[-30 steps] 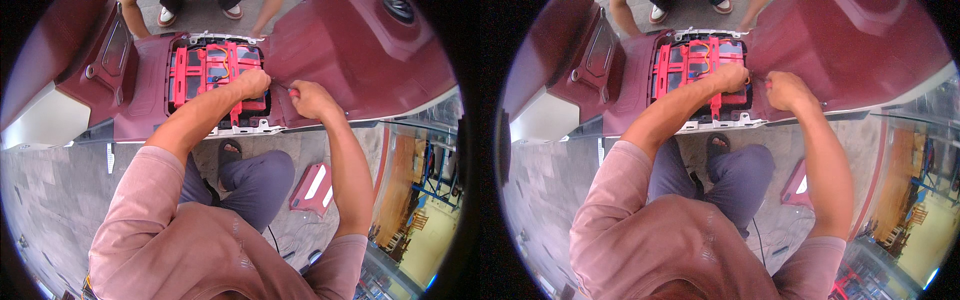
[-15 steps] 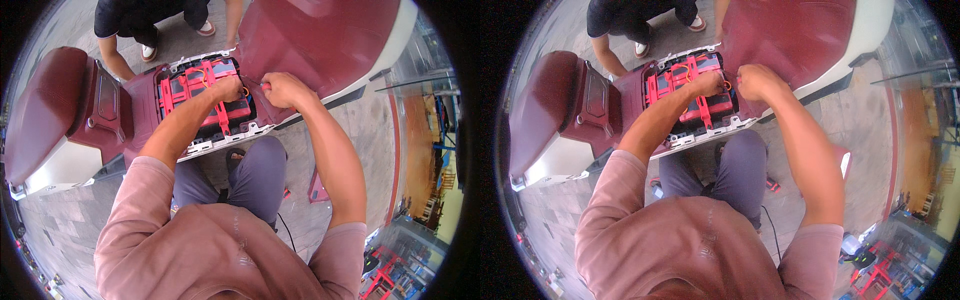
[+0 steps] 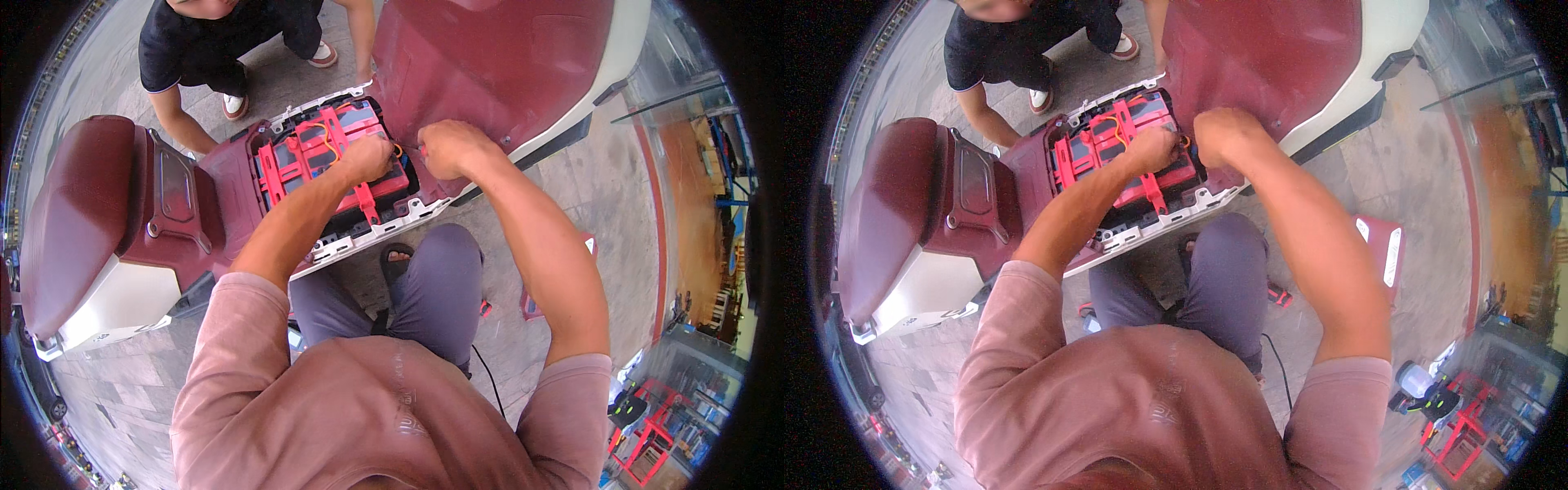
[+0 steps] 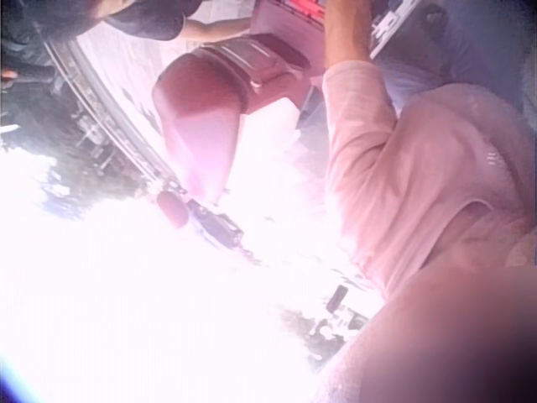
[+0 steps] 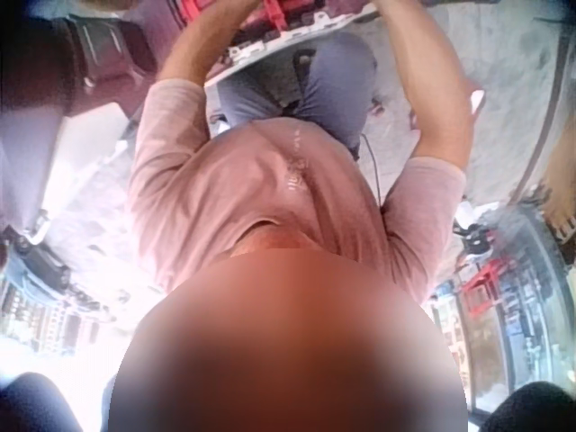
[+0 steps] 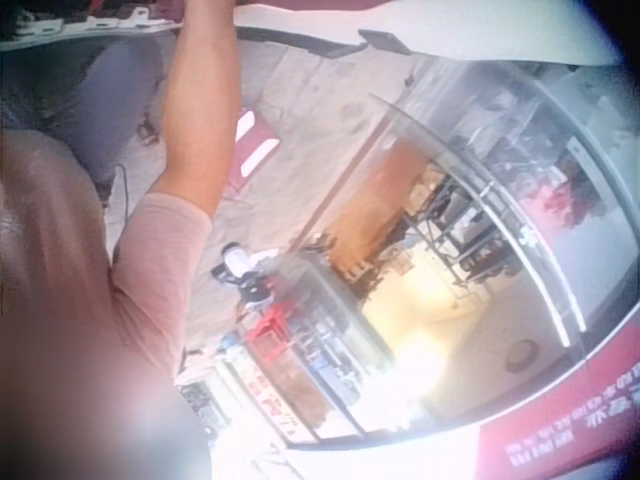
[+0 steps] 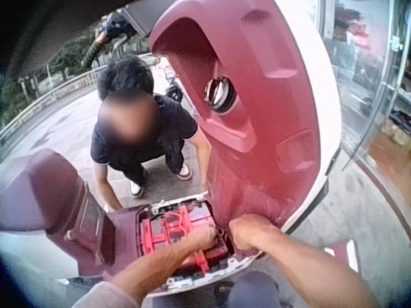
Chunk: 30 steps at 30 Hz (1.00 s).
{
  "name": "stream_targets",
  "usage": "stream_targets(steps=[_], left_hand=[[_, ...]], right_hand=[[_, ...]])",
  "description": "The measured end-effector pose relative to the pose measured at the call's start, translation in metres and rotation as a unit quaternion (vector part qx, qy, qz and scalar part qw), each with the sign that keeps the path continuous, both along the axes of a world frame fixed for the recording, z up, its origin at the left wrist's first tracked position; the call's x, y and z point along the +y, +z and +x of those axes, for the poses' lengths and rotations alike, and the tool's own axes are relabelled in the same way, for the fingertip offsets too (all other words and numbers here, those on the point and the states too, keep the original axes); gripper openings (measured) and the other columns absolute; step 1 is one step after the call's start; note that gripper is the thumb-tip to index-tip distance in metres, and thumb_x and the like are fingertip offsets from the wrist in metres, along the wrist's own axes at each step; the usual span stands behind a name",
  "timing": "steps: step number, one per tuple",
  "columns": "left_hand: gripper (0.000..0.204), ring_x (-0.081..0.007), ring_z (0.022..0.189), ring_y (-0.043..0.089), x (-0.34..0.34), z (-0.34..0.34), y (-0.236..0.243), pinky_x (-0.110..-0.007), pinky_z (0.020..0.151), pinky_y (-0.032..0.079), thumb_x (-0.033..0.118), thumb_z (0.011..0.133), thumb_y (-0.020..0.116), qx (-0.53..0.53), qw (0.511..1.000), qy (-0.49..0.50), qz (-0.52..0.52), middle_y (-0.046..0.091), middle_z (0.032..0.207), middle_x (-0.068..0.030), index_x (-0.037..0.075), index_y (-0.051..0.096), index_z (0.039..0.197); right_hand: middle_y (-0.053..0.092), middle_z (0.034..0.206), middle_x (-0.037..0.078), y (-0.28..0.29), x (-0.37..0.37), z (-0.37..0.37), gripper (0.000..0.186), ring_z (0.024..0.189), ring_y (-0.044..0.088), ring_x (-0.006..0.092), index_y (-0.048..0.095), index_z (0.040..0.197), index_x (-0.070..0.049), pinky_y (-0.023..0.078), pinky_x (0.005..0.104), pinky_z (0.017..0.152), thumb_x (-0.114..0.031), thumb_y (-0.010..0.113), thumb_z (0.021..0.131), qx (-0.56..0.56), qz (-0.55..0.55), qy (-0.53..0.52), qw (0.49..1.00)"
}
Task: The person uses a power drill to remove screws from the scooter's floorboard cover, then removes the cover to access the battery pack. They proceed to disconnect the battery terminals and manipulate the wiring within the battery compartment.
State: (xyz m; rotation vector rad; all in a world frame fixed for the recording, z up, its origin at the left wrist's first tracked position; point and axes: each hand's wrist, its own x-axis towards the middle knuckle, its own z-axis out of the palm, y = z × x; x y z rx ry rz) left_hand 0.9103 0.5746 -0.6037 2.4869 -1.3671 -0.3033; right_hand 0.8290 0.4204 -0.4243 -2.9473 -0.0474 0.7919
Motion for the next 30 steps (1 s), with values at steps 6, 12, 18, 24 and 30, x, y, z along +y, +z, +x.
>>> stream_targets(steps=[6, 12, 18, 24, 30], left_hand=[[0.019, -0.0405, 0.08, 0.065, 0.014, 0.004, -0.016, -0.048, 0.072, 0.054, 0.016, 0.075, 0.061, 0.033, 0.994, 0.005, -0.108, 0.067, 0.082, -0.0217, 0.002, 0.069, 0.086], [0.021, -0.04, 0.082, 0.065, 0.016, 0.009, -0.022, -0.048, 0.074, 0.054, 0.014, 0.074, 0.06, 0.057, 0.988, -0.006, -0.144, 0.067, 0.083, -0.0217, 0.002, 0.07, 0.088], [0.026, -0.0392, 0.089, 0.064, 0.016, 0.01, -0.023, -0.046, 0.082, 0.052, 0.015, 0.076, 0.061, 0.072, 0.989, -0.011, -0.127, 0.068, 0.091, -0.0214, 0.002, 0.071, 0.096], [0.026, -0.0395, 0.089, 0.064, 0.017, 0.009, -0.02, -0.046, 0.082, 0.052, 0.015, 0.076, 0.061, 0.07, 0.988, -0.004, -0.139, 0.067, 0.092, -0.0217, 0.002, 0.071, 0.097], [0.024, -0.04, 0.086, 0.064, 0.021, 0.012, -0.019, -0.045, 0.079, 0.052, 0.011, 0.076, 0.063, 0.111, 0.983, -0.021, -0.144, 0.067, 0.091, -0.0213, 0.002, 0.07, 0.097]], right_hand=[[0.069, 0.104, 0.019, -0.008, 0.012, -0.008, 0.024, 0.101, 0.066, 0.0361, 0.07, 0.1, -0.007, 0.053, 0.046, 0.084, -0.008, 0.059, 0.079, -0.01, -0.059, 0.043, 0.997], [0.07, 0.1, 0.019, -0.013, 0.017, -0.009, 0.023, 0.098, 0.067, 0.0355, 0.07, 0.1, -0.008, 0.054, 0.0458, 0.083, -0.007, 0.059, 0.08, -0.016, -0.059, 0.037, 0.997], [0.07, 0.103, 0.018, -0.024, 0.02, -0.012, 0.024, 0.1, 0.068, 0.0336, 0.071, 0.102, -0.008, 0.054, 0.0445, 0.083, -0.007, 0.057, 0.082, -0.022, -0.063, 0.038, 0.997], [0.071, 0.1, 0.017, -0.031, 0.027, -0.012, 0.023, 0.097, 0.069, 0.0335, 0.071, 0.101, -0.009, 0.055, 0.0444, 0.083, -0.008, 0.058, 0.082, -0.018, -0.071, 0.021, 0.997], [0.068, 0.11, 0.019, -0.03, 0.025, -0.017, 0.024, 0.106, 0.065, 0.0342, 0.072, 0.104, -0.004, 0.053, 0.0436, 0.091, -0.009, 0.06, 0.084, 0.031, -0.016, -0.033, 0.999]])
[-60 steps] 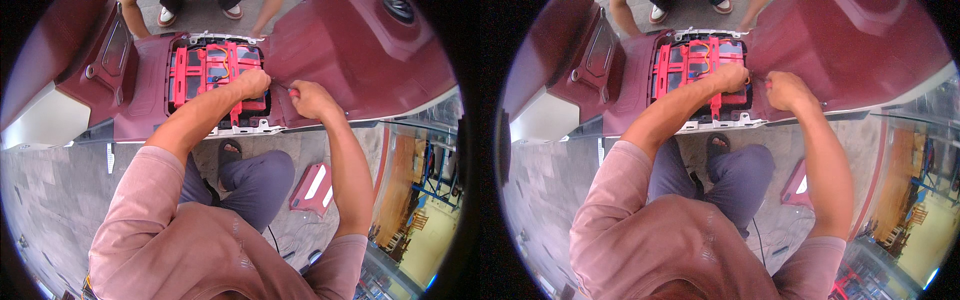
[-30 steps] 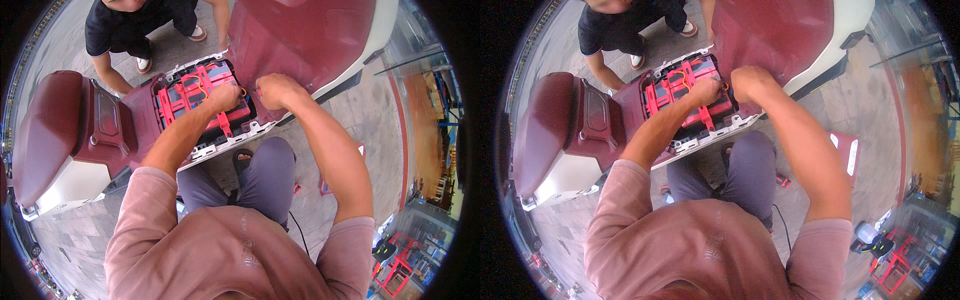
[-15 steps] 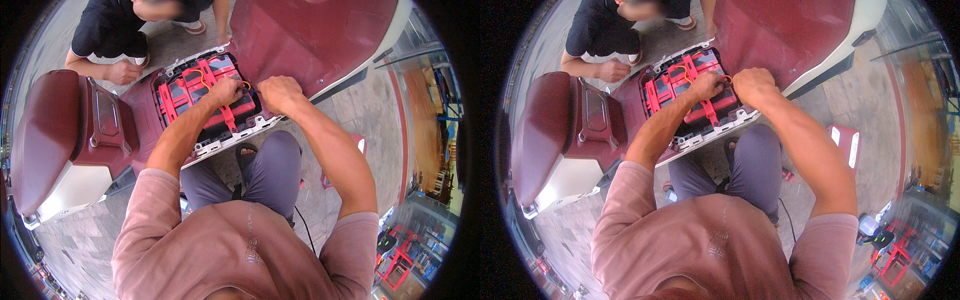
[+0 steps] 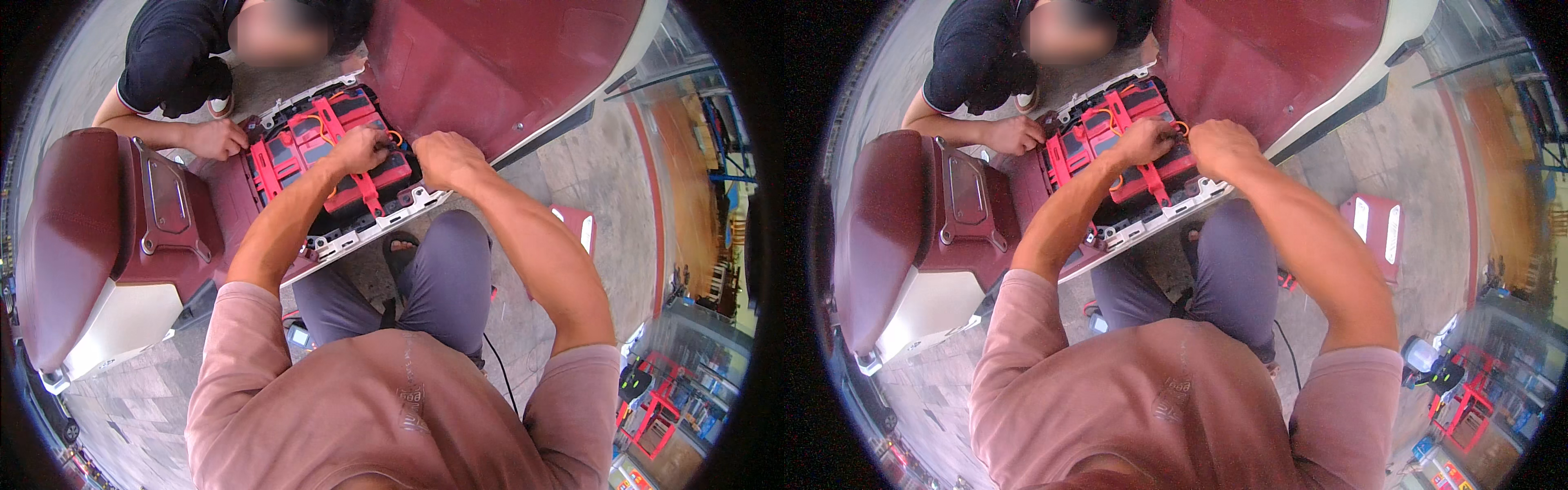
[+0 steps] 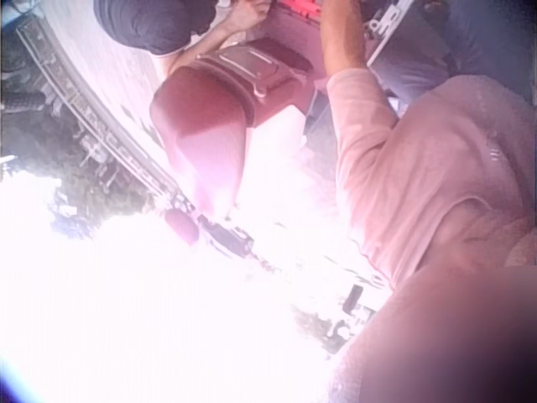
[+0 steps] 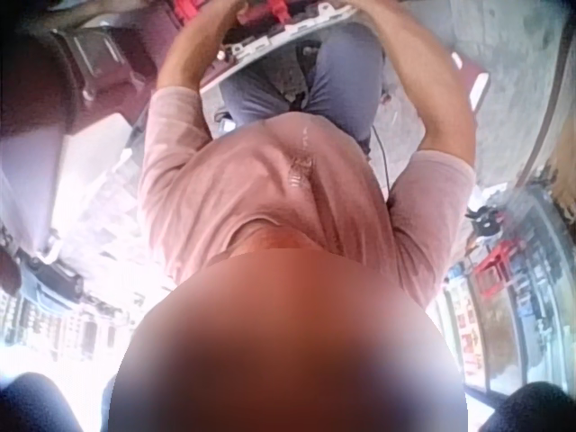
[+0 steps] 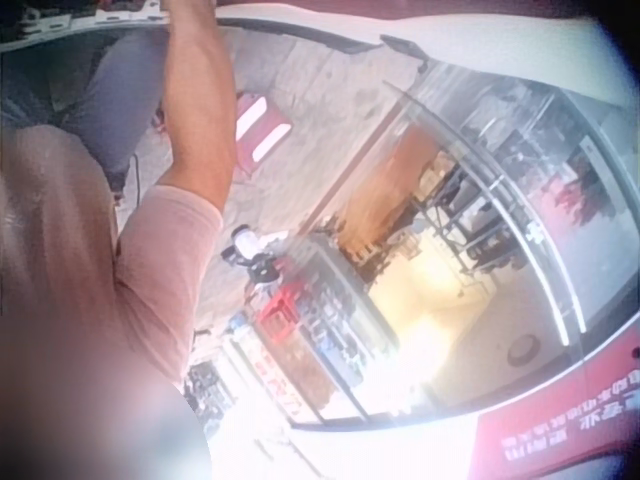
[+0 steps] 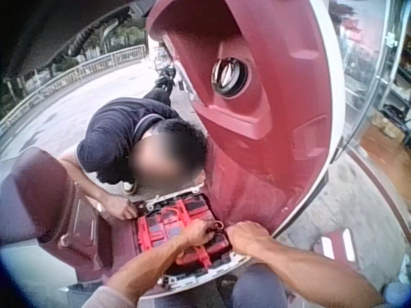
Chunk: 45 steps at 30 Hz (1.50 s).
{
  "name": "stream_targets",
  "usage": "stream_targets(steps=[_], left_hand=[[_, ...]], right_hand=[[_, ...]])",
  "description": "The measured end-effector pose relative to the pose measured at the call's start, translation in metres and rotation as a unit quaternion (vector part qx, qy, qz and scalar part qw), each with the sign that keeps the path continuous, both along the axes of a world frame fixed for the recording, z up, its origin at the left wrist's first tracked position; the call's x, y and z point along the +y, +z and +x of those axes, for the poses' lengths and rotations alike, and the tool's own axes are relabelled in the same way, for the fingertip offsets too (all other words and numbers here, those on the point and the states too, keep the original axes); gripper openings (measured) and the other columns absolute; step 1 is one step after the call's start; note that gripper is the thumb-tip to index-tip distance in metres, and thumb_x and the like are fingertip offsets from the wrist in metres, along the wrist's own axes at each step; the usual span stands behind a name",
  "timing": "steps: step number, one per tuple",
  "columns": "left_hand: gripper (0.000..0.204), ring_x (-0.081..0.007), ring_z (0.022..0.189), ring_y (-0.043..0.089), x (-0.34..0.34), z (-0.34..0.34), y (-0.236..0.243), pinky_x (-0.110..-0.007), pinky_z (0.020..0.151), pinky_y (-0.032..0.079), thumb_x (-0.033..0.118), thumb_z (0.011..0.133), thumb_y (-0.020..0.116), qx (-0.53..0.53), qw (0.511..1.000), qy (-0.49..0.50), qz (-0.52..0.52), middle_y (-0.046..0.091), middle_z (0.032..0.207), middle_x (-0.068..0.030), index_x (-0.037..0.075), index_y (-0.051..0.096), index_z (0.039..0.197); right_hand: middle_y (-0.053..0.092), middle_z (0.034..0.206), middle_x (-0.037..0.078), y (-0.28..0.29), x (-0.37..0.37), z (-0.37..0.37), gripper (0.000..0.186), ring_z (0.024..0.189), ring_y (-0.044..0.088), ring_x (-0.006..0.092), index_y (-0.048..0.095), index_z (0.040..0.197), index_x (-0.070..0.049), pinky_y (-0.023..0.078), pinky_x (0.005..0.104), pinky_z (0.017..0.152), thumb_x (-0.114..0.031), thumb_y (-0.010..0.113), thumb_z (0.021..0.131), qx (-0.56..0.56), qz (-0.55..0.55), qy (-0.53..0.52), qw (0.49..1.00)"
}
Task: The person uses a power drill to remove screws from the scooter's floorboard cover, then removes the cover to access the battery pack. They proceed to disconnect the battery terminals and manipulate the wiring within the battery compartment.
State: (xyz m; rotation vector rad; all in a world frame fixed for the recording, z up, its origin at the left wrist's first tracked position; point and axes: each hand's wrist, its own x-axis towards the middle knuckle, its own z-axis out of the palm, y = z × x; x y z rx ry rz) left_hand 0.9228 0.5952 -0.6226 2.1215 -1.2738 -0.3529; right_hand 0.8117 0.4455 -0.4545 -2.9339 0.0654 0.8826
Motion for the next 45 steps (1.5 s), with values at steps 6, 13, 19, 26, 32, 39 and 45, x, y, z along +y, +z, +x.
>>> stream_targets(steps=[6, 13, 19, 26, 32, 39, 45], left_hand=[[0.023, -0.0395, 0.087, 0.065, 0.001, 0.01, -0.009, -0.045, 0.077, 0.052, 0.01, 0.077, 0.065, -0.013, 0.998, -0.038, -0.047, 0.068, 0.092, -0.0197, 0.002, 0.07, 0.097], [0.018, -0.0393, 0.088, 0.064, -0.002, -0.01, 0.0, -0.048, 0.077, 0.052, 0.011, 0.08, 0.059, -0.029, 0.997, 0.068, -0.005, 0.067, 0.09, -0.0208, 0.003, 0.07, 0.092], [0.015, -0.0419, 0.081, 0.064, -0.012, -0.045, -0.008, -0.051, 0.07, 0.052, 0.012, 0.084, 0.058, -0.047, 0.97, 0.225, -0.074, 0.064, 0.089, -0.0221, 0.001, 0.066, 0.09], [0.013, -0.043, 0.078, 0.064, -0.013, -0.043, -0.007, -0.051, 0.068, 0.053, 0.01, 0.083, 0.057, -0.05, 0.972, 0.222, -0.049, 0.064, 0.088, -0.024, 0.0, 0.061, 0.089], [0.016, -0.043, 0.079, 0.065, -0.006, -0.048, -0.008, -0.051, 0.067, 0.054, 0.007, 0.083, 0.055, -0.08, 0.979, 0.167, -0.083, 0.062, 0.097, -0.0227, 0.003, 0.057, 0.098], [0.018, -0.043, 0.083, 0.065, -0.018, -0.043, -0.001, -0.051, 0.07, 0.054, 0.007, 0.081, 0.057, -0.03, 0.974, 0.222, 0.037, 0.061, 0.092, -0.0206, 0.004, 0.058, 0.098], [0.015, -0.0419, 0.078, 0.062, 0.005, -0.047, 0.005, -0.051, 0.07, 0.051, 0.013, 0.08, 0.06, -0.14, 0.974, 0.171, -0.043, 0.063, 0.092, -0.0203, 0.001, 0.063, 0.09]], right_hand=[[0.067, 0.11, 0.023, -0.015, -0.01, 0.005, 0.024, 0.106, 0.064, 0.0364, 0.072, 0.101, -0.001, 0.052, 0.0451, 0.09, -0.009, 0.063, 0.08, -0.022, 0.05, -0.056, 0.997], [0.066, 0.101, 0.028, -0.001, -0.007, -0.005, 0.024, 0.099, 0.063, 0.0422, 0.064, 0.101, 0.002, 0.049, 0.0505, 0.088, -0.009, 0.055, 0.083, -0.046, 0.022, 0.021, 0.998], [0.066, 0.101, 0.028, 0.012, -0.015, -0.018, 0.036, 0.1, 0.062, 0.0437, 0.056, 0.12, 0.002, 0.048, 0.0476, 0.088, -0.017, 0.055, 0.089, -0.189, 0.133, -0.086, 0.969], [0.066, 0.105, 0.023, -0.03, -0.02, -0.032, 0.039, 0.093, 0.067, 0.0325, 0.054, 0.125, 0.002, 0.051, 0.04, 0.083, -0.019, 0.057, 0.092, -0.19, 0.199, -0.148, 0.95], [0.064, 0.111, 0.027, -0.057, -0.009, -0.043, 0.042, 0.108, 0.062, 0.0391, 0.057, 0.124, 0.001, 0.047, 0.0425, 0.094, -0.022, 0.058, 0.088, -0.212, 0.294, -0.287, 0.887], [0.068, 0.098, 0.021, -0.06, -0.007, -0.053, 0.04, 0.091, 0.067, 0.0283, 0.055, 0.125, 0.002, 0.05, 0.0386, 0.084, -0.018, 0.058, 0.09, -0.22, 0.243, -0.24, 0.914], [0.065, 0.099, 0.029, -0.038, -0.002, -0.044, 0.036, 0.098, 0.062, 0.0456, 0.058, 0.115, 0.003, 0.048, 0.0517, 0.086, -0.015, 0.058, 0.084, -0.21, 0.177, -0.133, 0.952]])
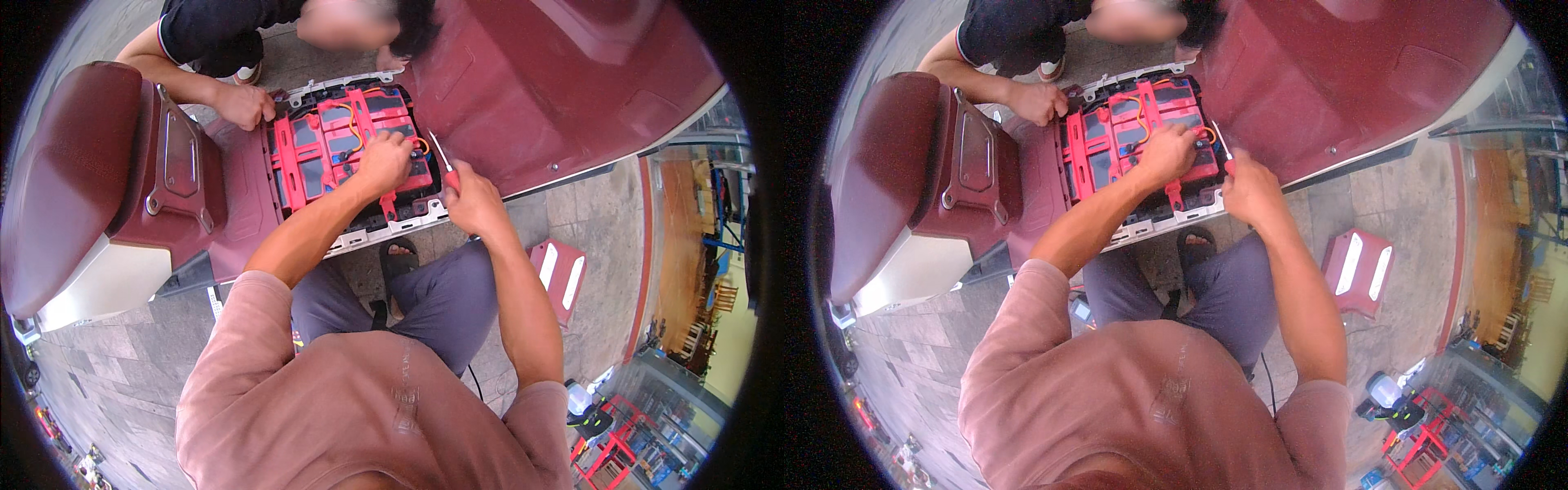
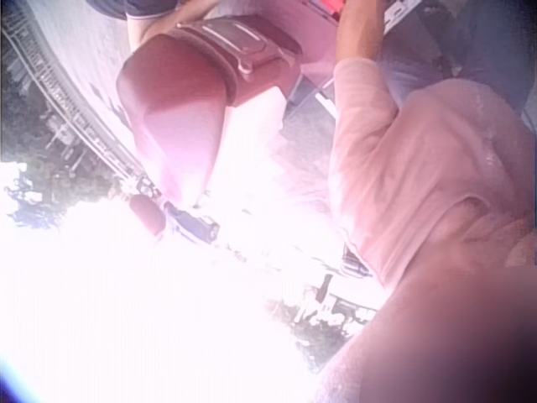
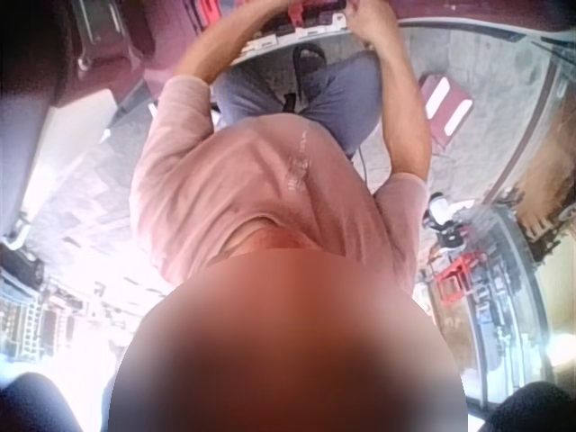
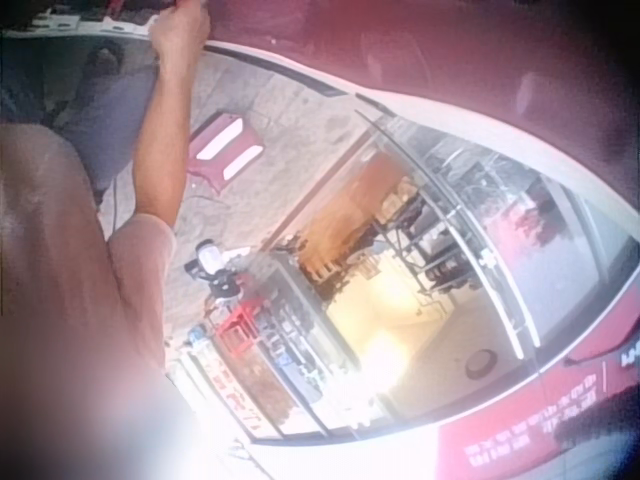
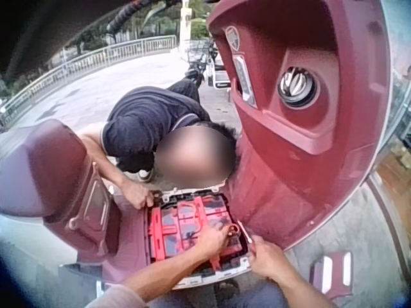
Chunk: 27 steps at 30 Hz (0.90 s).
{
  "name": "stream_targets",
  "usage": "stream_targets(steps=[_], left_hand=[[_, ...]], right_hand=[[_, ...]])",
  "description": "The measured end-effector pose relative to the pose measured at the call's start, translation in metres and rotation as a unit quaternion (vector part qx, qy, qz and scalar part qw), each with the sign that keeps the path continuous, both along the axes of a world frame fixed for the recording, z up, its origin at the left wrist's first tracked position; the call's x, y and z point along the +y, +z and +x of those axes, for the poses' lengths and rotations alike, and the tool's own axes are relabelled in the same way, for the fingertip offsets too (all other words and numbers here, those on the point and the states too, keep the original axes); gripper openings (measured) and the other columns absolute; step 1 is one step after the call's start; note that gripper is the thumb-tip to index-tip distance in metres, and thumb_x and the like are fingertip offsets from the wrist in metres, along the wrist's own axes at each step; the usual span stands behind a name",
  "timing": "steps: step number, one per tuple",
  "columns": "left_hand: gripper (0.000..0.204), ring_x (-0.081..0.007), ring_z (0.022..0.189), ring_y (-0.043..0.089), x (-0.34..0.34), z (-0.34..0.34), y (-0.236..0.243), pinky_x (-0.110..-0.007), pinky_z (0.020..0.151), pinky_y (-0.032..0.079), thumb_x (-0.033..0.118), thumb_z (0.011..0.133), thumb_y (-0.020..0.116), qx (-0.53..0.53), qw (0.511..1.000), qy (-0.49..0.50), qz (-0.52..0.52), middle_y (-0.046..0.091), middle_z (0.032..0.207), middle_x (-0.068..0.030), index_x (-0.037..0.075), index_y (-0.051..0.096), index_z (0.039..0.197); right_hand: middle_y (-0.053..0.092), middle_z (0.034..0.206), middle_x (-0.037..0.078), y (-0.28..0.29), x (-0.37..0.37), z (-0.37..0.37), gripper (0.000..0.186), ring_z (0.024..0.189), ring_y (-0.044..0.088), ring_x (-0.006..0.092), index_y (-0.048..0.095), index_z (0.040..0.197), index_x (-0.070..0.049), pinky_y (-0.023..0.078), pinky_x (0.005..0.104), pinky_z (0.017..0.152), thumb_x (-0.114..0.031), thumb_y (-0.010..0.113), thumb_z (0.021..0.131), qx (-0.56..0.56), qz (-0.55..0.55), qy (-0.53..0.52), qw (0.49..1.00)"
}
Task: The person uses a power drill to remove screws from the scooter's floorboard cover, then removes the cover to access the battery pack. They proceed to disconnect the battery terminals and manipulate the wiring within the battery compartment.
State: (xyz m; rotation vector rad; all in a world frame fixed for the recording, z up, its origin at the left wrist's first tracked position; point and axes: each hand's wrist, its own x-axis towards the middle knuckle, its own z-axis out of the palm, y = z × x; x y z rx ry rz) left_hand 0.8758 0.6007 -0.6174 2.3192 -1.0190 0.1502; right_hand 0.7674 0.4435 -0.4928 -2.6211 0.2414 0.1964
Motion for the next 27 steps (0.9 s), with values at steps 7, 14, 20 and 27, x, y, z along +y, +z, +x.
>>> stream_targets(steps=[7, 14, 20, 27], left_hand=[[0.019, -0.0368, 0.089, 0.06, -0.006, 0.007, -0.012, -0.048, 0.077, 0.047, 0.019, 0.078, 0.065, 0.051, 0.991, 0.127, 0.003, 0.064, 0.093, -0.0162, 0.004, 0.071, 0.089], [0.023, -0.0342, 0.092, 0.061, -0.004, 0.015, -0.019, -0.048, 0.078, 0.047, 0.02, 0.078, 0.066, 0.059, 0.991, 0.115, -0.022, 0.064, 0.093, -0.0119, 0.012, 0.074, 0.098], [0.023, -0.0311, 0.097, 0.06, -0.006, 0.015, -0.018, -0.047, 0.081, 0.047, 0.021, 0.078, 0.067, 0.08, 0.989, 0.12, -0.023, 0.064, 0.098, -0.0098, 0.014, 0.075, 0.098], [0.024, -0.0292, 0.102, 0.059, -0.008, 0.015, -0.013, -0.046, 0.085, 0.045, 0.023, 0.077, 0.067, 0.112, 0.985, 0.131, 0.013, 0.064, 0.102, -0.0083, 0.014, 0.075, 0.098]], right_hand=[[0.069, 0.094, 0.025, 0.013, 0.009, 0.039, 0.017, 0.092, 0.067, 0.0414, 0.066, 0.094, 0.0, 0.054, 0.0492, 0.082, -0.005, 0.057, 0.08, 0.105, -0.171, 0.113, 0.973], [0.07, 0.093, 0.023, 0.014, 0.012, 0.042, 0.018, 0.091, 0.068, 0.0391, 0.068, 0.096, -0.002, 0.055, 0.0476, 0.079, -0.007, 0.057, 0.082, 0.122, -0.207, 0.132, 0.962], [0.069, 0.088, 0.023, 0.018, 0.017, 0.05, 0.017, 0.085, 0.069, 0.0381, 0.068, 0.093, -0.004, 0.055, 0.0481, 0.075, -0.008, 0.056, 0.081, 0.089, -0.245, 0.173, 0.95], [0.07, 0.095, 0.02, 0.027, 0.024, 0.08, 0.02, 0.091, 0.069, 0.0361, 0.072, 0.095, -0.005, 0.055, 0.046, 0.079, -0.007, 0.057, 0.081, 0.148, -0.272, 0.279, 0.909]])
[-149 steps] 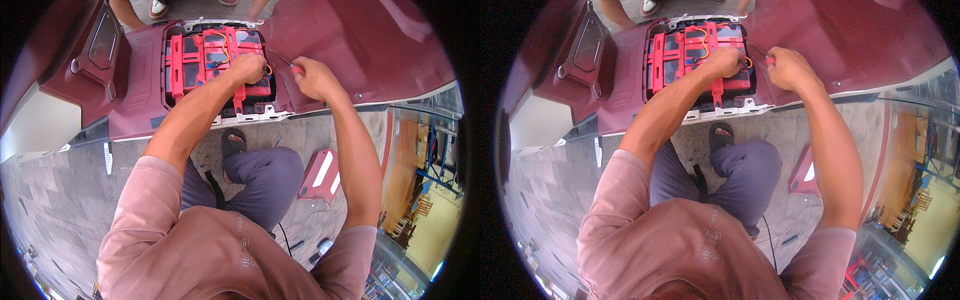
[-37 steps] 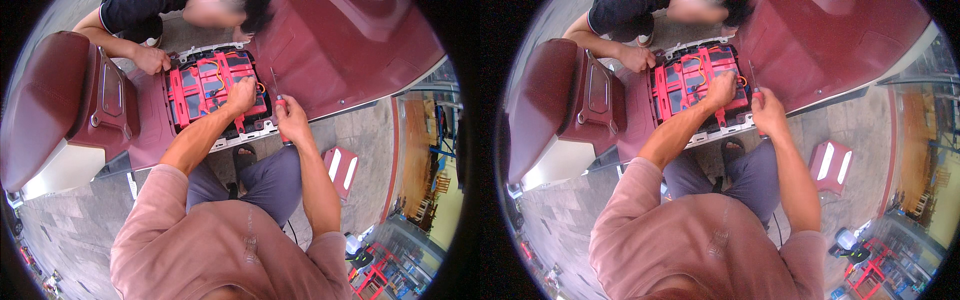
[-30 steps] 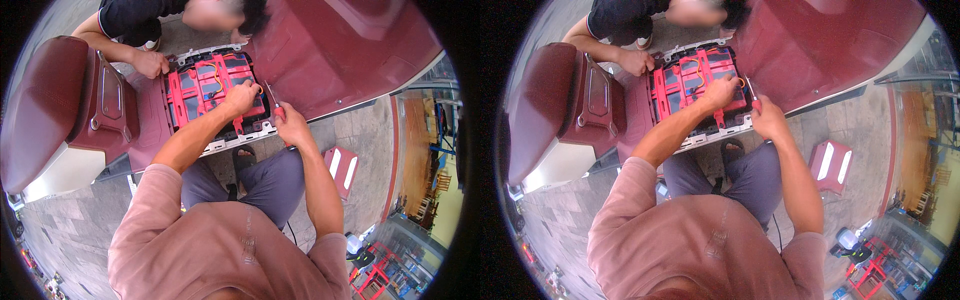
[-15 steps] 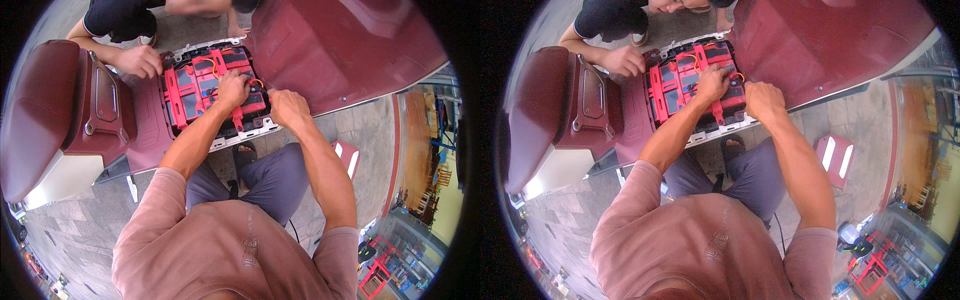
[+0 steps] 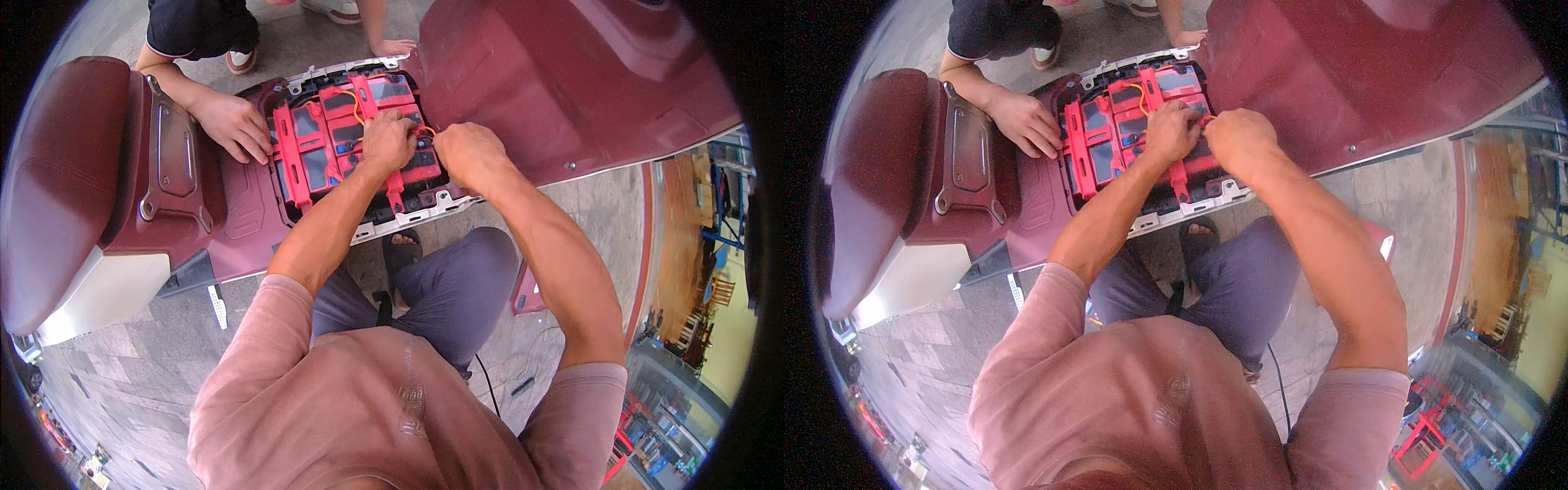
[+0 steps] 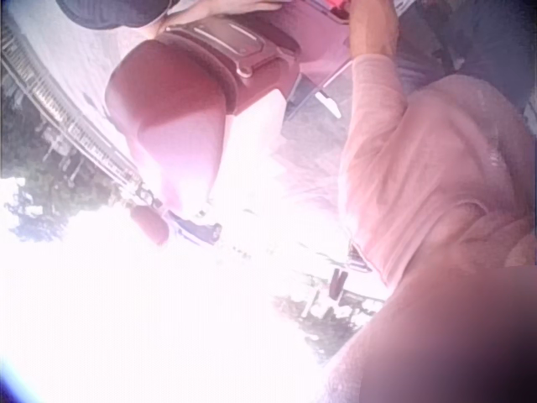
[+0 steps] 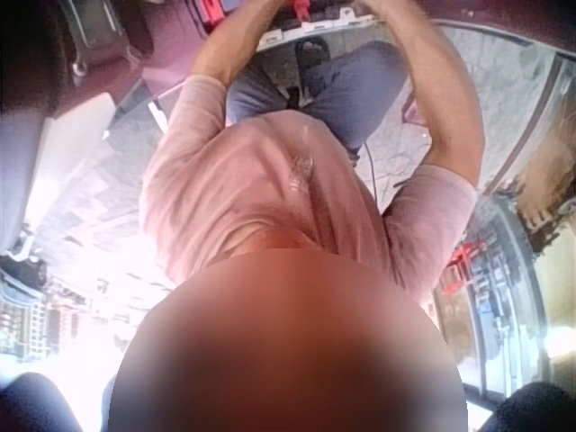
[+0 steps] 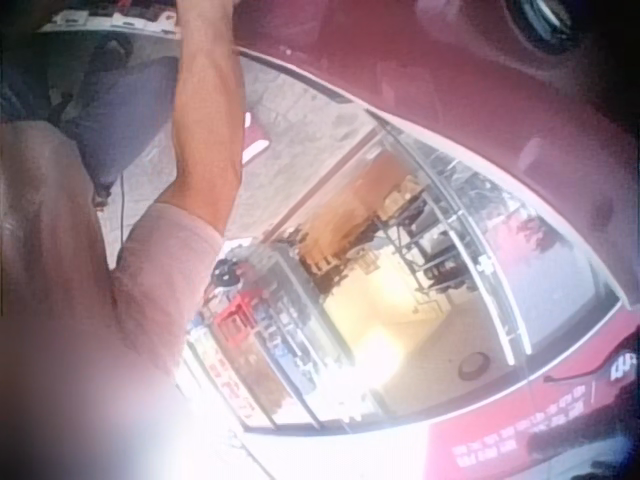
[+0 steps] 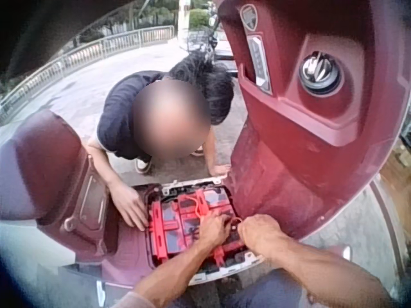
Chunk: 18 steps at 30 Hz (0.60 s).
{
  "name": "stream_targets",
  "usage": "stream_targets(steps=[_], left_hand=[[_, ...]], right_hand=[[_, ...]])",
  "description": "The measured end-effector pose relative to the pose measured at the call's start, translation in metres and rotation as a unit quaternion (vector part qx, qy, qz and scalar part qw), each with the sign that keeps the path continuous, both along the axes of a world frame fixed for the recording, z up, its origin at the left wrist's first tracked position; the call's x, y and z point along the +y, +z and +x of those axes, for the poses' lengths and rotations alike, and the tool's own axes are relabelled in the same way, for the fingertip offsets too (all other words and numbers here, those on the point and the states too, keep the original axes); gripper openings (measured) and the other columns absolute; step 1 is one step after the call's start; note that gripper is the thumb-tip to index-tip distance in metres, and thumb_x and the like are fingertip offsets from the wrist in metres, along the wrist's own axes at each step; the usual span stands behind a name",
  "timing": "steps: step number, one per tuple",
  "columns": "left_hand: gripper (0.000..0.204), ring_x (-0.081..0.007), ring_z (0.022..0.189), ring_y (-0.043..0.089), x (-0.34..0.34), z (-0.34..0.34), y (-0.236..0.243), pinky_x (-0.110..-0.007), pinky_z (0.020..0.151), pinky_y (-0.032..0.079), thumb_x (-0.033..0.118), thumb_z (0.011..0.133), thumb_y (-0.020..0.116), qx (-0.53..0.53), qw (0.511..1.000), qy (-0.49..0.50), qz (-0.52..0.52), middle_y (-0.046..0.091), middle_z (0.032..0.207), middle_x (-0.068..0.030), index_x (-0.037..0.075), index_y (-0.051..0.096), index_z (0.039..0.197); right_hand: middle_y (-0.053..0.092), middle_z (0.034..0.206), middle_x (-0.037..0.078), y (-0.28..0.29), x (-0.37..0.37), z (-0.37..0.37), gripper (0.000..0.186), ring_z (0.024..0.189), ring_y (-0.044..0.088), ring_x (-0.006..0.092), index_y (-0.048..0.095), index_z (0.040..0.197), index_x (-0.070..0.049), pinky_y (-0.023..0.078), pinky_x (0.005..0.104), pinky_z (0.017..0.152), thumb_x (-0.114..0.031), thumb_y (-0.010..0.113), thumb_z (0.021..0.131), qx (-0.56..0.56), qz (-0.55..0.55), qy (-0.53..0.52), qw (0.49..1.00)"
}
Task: The person uses a power drill to remove screws from the scooter's floorboard cover, then removes the cover to access the battery pack. They proceed to disconnect the battery terminals and manipulate the wiring within the battery compartment.
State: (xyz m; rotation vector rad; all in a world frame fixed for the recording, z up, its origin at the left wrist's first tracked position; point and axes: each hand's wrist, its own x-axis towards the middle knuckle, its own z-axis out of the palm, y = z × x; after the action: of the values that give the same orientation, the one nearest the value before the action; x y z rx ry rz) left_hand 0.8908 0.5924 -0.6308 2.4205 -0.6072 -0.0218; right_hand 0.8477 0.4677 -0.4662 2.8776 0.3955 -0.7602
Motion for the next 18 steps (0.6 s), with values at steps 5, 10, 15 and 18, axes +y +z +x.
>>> stream_targets(steps=[5, 10, 15, 18], left_hand=[[0.024, -0.0278, 0.104, 0.059, -0.003, 0.002, 0.005, -0.047, 0.085, 0.045, 0.024, 0.077, 0.068, 0.034, 0.999, 0.002, 0.016, 0.064, 0.101, -0.0078, 0.015, 0.075, 0.099], [0.023, -0.0295, 0.097, 0.064, -0.003, 0.007, 0.01, -0.048, 0.083, 0.046, 0.026, 0.077, 0.069, 0.075, 0.997, 0.007, 0.007, 0.069, 0.099, -0.0099, 0.015, 0.076, 0.096], [0.027, -0.0327, 0.096, 0.068, -0.01, 0.023, 0.018, -0.048, 0.083, 0.05, 0.028, 0.077, 0.066, 0.192, 0.979, 0.017, 0.064, 0.072, 0.102, -0.0135, 0.014, 0.076, 0.097], [0.027, -0.032, 0.103, 0.066, -0.015, 0.035, 0.024, -0.045, 0.087, 0.051, 0.029, 0.078, 0.064, 0.239, 0.966, 0.013, 0.095, 0.071, 0.106, -0.0137, 0.015, 0.076, 0.098]], right_hand=[[0.068, 0.098, 0.024, -0.022, -0.015, -0.022, 0.033, 0.094, 0.067, 0.0381, 0.068, 0.105, 0.0, 0.052, 0.0442, 0.084, -0.015, 0.065, 0.076, 0.046, 0.199, -0.27, 0.941], [0.069, 0.088, 0.019, -0.059, -0.028, -0.043, 0.041, 0.076, 0.069, 0.0271, 0.064, 0.116, 0.001, 0.052, 0.0384, 0.07, -0.014, 0.064, 0.078, 0.042, 0.356, -0.397, 0.845], [0.067, 0.086, 0.016, -0.08, -0.031, -0.057, 0.046, 0.063, 0.064, 0.0172, 0.059, 0.125, 0.004, 0.052, 0.0349, 0.06, -0.01, 0.062, 0.081, 0.058, 0.471, -0.471, 0.743], [0.064, 0.081, 0.009, -0.084, -0.03, -0.058, 0.049, 0.061, 0.057, 0.011, 0.048, 0.133, 0.008, 0.047, 0.0289, 0.054, -0.006, 0.059, 0.088, 0.039, 0.462, -0.44, 0.769]])
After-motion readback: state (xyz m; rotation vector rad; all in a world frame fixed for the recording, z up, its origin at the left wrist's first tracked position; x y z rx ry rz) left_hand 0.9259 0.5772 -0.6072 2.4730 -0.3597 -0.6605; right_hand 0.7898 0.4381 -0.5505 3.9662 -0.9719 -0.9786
